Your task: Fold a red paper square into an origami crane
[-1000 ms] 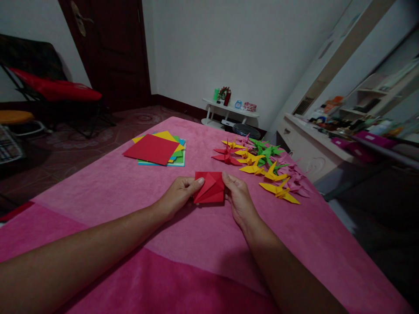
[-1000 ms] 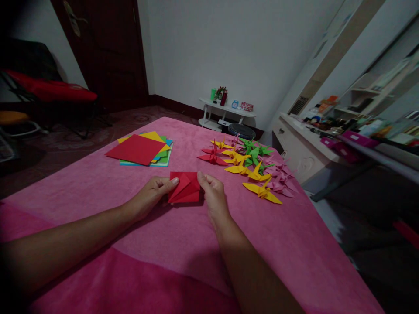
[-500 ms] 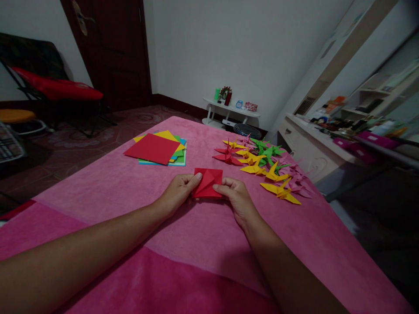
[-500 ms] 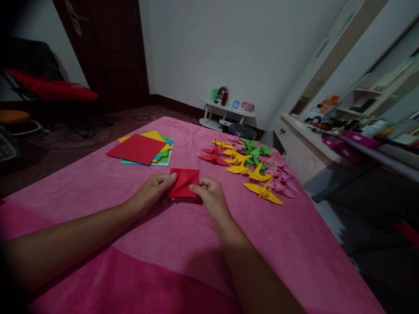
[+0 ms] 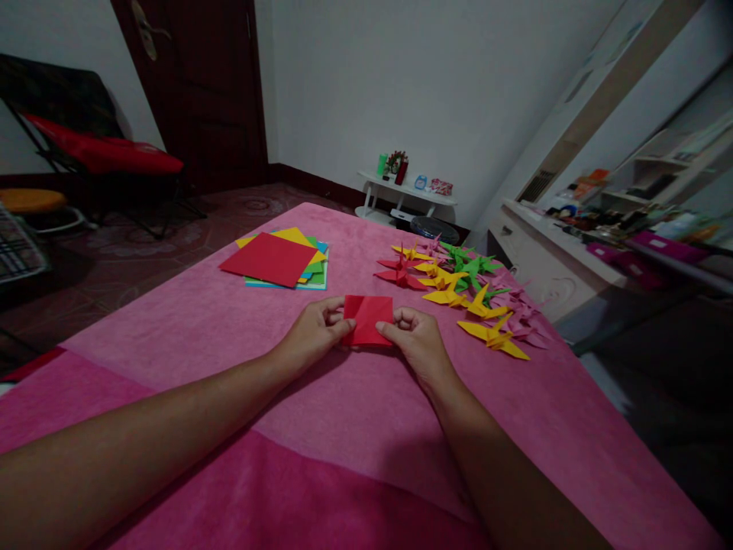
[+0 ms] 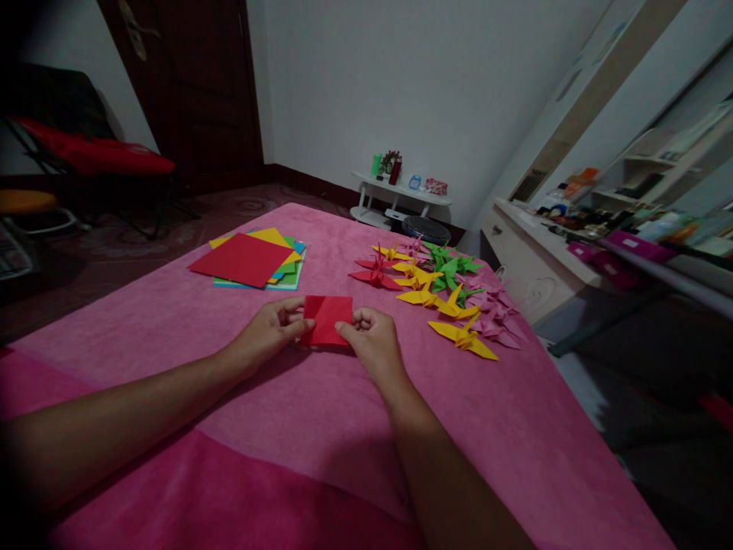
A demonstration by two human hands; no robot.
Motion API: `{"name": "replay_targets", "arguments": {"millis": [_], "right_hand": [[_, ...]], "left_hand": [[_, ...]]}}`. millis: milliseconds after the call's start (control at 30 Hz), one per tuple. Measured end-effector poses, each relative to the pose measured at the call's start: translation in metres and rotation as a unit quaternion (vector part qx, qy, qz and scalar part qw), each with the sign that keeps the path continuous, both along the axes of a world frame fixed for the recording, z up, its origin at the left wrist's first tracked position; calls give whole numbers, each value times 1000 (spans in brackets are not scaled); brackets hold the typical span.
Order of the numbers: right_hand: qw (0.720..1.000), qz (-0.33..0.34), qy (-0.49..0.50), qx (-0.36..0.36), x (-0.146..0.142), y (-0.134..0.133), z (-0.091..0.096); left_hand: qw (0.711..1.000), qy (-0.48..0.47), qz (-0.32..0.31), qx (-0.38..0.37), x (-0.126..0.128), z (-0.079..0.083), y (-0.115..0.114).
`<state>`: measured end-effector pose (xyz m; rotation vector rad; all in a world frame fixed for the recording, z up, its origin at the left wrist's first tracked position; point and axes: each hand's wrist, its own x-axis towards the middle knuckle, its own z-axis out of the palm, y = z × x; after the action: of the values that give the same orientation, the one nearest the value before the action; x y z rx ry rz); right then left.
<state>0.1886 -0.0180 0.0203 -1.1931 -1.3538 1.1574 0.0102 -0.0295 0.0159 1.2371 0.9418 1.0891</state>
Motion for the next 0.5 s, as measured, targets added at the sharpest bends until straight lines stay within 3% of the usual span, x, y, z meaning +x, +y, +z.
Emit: {"name": "replay_targets", "arguments": {"millis": [200,500], "right_hand": [[993,-51,-26,102,3,1,2],[970,-50,-109,212,2,-4,5]], "left_hand": [[999,-22,6,-35,0,0,0],[998,-26,26,-42,1,4,-2]]}}
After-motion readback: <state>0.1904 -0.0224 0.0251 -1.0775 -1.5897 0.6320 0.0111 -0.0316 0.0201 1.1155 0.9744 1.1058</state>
